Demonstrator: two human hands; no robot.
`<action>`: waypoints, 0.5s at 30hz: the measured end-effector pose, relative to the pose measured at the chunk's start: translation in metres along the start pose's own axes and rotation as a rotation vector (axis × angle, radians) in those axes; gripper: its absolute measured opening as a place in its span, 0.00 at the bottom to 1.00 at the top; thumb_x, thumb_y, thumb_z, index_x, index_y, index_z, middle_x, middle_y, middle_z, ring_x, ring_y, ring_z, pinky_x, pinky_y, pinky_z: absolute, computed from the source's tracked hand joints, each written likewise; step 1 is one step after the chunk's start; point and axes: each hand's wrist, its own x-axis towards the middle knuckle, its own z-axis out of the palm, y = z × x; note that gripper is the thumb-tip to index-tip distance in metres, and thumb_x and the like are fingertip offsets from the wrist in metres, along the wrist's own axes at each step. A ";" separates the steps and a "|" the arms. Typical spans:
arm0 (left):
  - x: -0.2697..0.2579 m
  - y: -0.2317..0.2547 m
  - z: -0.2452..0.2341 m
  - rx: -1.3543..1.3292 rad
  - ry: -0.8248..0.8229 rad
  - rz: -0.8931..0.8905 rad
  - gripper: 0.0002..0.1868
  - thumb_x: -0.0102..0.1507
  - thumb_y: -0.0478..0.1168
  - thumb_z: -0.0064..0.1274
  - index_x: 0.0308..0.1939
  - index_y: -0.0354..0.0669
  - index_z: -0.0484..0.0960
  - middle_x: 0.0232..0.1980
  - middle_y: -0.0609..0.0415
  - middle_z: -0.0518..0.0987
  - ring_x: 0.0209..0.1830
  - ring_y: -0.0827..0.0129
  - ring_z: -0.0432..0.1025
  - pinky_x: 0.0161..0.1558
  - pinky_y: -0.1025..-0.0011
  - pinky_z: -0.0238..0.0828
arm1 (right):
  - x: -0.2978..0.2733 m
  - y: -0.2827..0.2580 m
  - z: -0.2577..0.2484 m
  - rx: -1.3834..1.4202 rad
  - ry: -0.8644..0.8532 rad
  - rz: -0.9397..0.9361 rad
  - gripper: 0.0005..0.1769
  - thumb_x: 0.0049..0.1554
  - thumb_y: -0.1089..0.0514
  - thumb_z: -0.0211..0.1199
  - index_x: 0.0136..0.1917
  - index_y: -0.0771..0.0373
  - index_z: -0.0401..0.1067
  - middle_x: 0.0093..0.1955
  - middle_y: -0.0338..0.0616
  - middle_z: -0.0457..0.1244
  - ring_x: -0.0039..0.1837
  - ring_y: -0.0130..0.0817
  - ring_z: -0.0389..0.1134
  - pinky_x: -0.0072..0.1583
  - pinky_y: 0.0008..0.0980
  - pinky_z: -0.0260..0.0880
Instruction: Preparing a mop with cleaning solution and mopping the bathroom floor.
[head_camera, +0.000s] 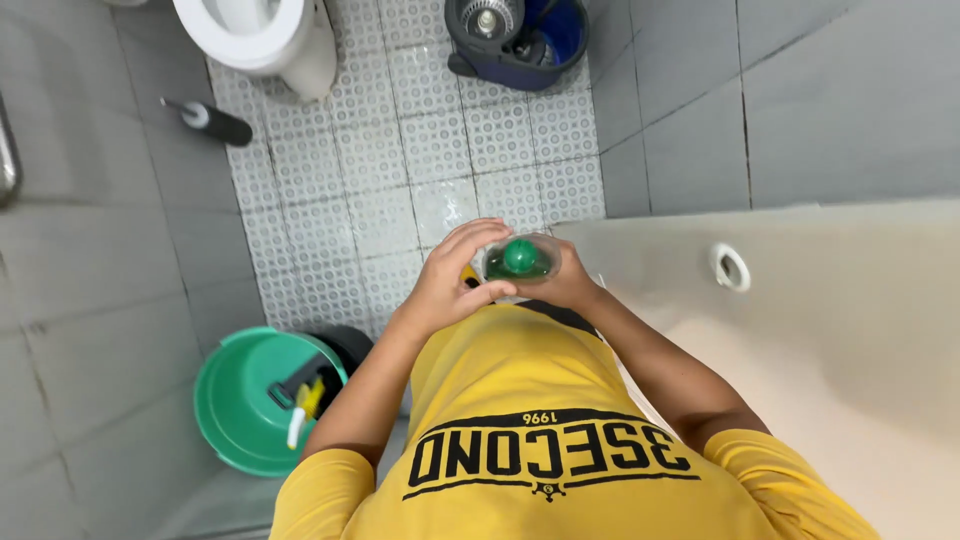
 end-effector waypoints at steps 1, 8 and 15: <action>0.011 0.001 -0.014 0.000 -0.009 0.001 0.33 0.56 0.46 0.71 0.61 0.40 0.76 0.62 0.46 0.79 0.70 0.51 0.71 0.70 0.57 0.66 | 0.014 -0.003 0.004 0.004 0.008 0.001 0.29 0.45 0.56 0.82 0.57 0.65 0.76 0.52 0.45 0.72 0.53 0.30 0.71 0.57 0.33 0.74; 0.078 -0.008 -0.074 0.159 -0.103 0.144 0.24 0.62 0.39 0.64 0.61 0.37 0.79 0.59 0.45 0.80 0.62 0.51 0.74 0.66 0.58 0.70 | 0.091 -0.018 0.011 -0.149 0.074 -0.106 0.29 0.45 0.55 0.80 0.58 0.64 0.75 0.53 0.44 0.71 0.53 0.31 0.74 0.55 0.32 0.74; 0.136 -0.059 -0.087 0.149 -0.135 0.163 0.21 0.66 0.38 0.61 0.61 0.36 0.76 0.57 0.44 0.79 0.60 0.49 0.75 0.65 0.58 0.71 | 0.150 -0.015 -0.020 -0.228 0.082 -0.065 0.30 0.43 0.54 0.80 0.57 0.62 0.75 0.53 0.46 0.71 0.53 0.34 0.75 0.55 0.33 0.74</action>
